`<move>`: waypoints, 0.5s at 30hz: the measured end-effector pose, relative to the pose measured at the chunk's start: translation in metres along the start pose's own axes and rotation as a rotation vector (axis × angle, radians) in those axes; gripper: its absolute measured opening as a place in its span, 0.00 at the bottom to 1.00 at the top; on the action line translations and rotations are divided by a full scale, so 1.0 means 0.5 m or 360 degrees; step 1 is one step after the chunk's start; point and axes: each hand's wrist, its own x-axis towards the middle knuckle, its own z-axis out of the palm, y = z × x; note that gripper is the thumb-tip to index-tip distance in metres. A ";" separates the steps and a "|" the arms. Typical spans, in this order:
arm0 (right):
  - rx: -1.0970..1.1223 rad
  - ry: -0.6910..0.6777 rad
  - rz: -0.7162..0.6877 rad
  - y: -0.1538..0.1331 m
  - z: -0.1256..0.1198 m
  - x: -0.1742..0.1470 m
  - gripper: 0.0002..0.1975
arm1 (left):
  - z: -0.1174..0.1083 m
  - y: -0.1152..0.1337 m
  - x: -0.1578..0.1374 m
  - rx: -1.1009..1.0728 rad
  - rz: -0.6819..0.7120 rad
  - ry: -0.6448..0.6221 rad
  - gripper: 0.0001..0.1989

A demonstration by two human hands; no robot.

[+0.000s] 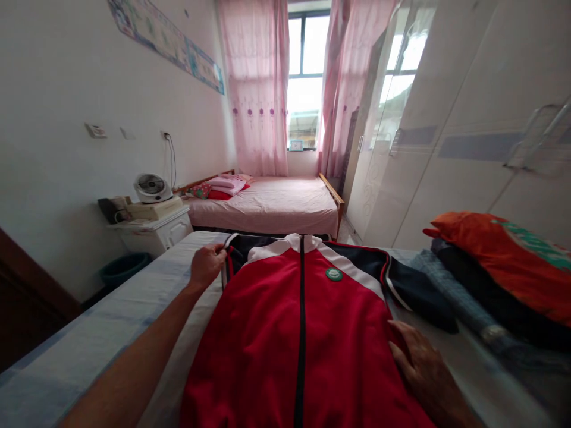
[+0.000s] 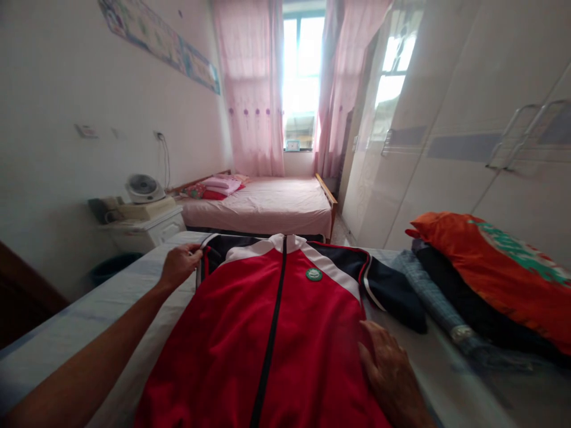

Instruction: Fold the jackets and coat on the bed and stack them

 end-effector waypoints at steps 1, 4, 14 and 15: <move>-0.0003 -0.0002 0.0006 0.000 0.000 0.000 0.19 | -0.019 0.003 0.011 0.0088 0.0049 0.0108 0.14; -0.0008 -0.0005 0.0006 -0.005 -0.001 0.002 0.19 | -0.065 -0.006 0.033 0.0328 0.0108 0.0318 0.20; 0.0185 0.0002 -0.0187 -0.072 -0.096 -0.015 0.17 | -0.085 -0.112 -0.281 0.0163 0.0159 -0.0547 0.22; 0.0217 -0.0073 -0.0244 -0.085 -0.119 -0.029 0.17 | -0.096 -0.123 -0.336 0.0053 0.0104 -0.0636 0.24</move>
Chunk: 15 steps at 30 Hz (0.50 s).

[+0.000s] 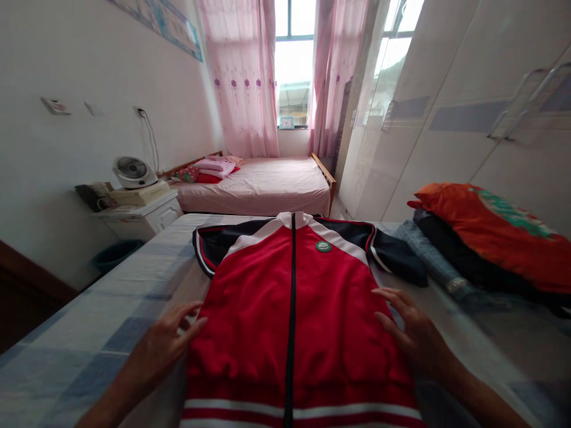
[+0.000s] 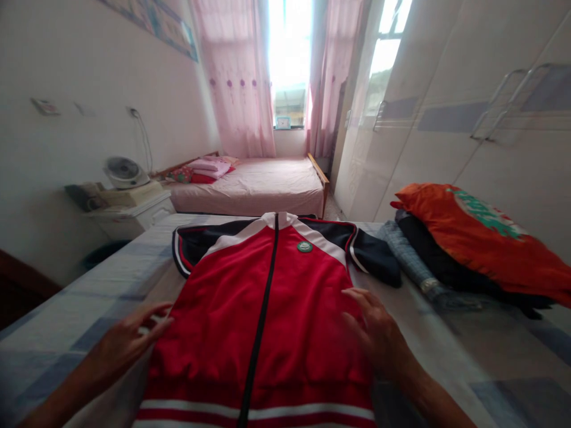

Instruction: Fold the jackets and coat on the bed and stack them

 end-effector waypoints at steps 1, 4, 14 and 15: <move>0.0025 -0.0104 -0.0058 -0.018 -0.020 -0.016 0.16 | 0.009 -0.006 -0.051 -0.0105 -0.0017 -0.0057 0.25; -0.0017 -0.0373 -0.0278 -0.057 -0.058 -0.078 0.24 | 0.027 -0.012 -0.167 -0.0249 0.0021 -0.0122 0.30; -0.0406 0.0103 -0.0462 -0.051 0.012 -0.186 0.11 | 0.096 0.010 -0.189 -0.0746 -0.0176 0.0162 0.27; -0.0387 0.0084 -0.0457 -0.048 0.017 -0.186 0.12 | 0.098 0.016 -0.185 -0.0899 -0.0263 0.0157 0.27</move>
